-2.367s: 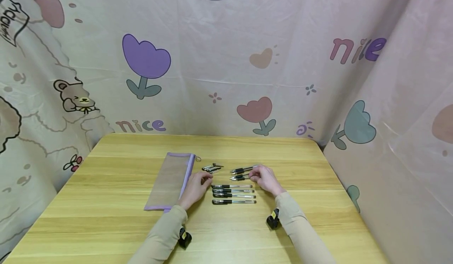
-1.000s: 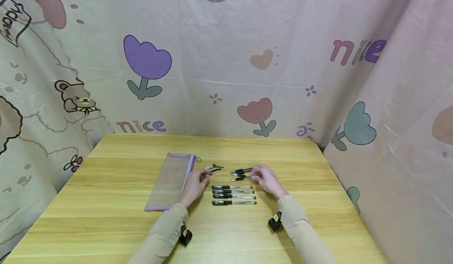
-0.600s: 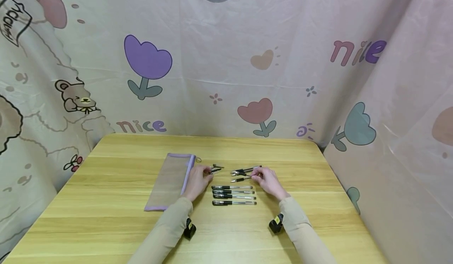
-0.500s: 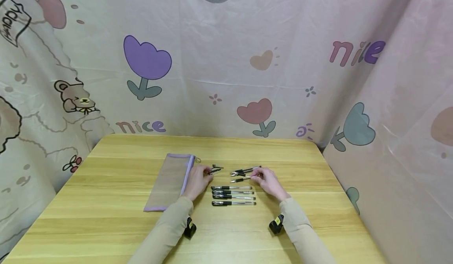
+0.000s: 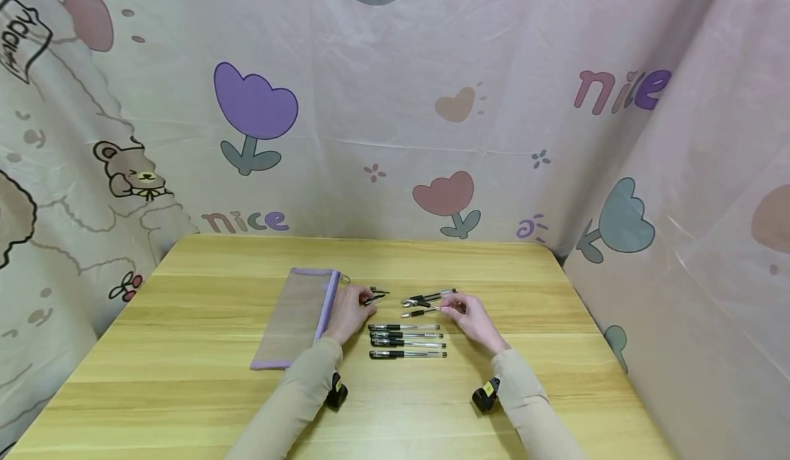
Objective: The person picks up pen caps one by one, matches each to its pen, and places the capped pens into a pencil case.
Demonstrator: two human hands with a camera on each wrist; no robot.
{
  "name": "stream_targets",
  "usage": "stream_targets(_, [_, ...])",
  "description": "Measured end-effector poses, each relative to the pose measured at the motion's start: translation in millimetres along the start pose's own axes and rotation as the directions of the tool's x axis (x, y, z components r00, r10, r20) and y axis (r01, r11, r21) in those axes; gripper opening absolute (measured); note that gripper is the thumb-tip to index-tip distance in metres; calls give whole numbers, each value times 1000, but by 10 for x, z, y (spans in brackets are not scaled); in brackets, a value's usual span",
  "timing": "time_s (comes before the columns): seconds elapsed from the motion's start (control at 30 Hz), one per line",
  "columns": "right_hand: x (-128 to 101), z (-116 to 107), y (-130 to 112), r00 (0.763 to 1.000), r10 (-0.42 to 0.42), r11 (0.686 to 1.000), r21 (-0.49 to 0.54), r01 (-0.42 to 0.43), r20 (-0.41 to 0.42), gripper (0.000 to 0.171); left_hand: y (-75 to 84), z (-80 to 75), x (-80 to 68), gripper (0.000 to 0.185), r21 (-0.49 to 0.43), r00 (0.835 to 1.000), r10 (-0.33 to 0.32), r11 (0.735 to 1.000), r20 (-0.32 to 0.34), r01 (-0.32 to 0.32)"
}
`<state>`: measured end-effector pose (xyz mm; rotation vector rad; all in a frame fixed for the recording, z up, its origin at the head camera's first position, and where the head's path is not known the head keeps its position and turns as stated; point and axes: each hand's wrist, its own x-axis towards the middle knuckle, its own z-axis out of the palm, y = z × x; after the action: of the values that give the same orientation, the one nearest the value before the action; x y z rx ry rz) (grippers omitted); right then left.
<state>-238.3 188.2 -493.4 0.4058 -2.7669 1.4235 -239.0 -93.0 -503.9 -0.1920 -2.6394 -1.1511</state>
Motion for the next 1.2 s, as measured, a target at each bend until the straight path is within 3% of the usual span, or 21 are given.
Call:
stream_targets(0.5, [-22, -7, 57, 1000, -9, 1000, 6, 9, -1, 9, 11, 1, 43, 18, 0, 997, -71, 997, 37, 71])
stream_targets(1.2, [-9, 7, 38, 1000, 8, 1000, 6, -8, 2, 9, -4, 4, 22, 6, 1, 999, -40, 999, 6, 40])
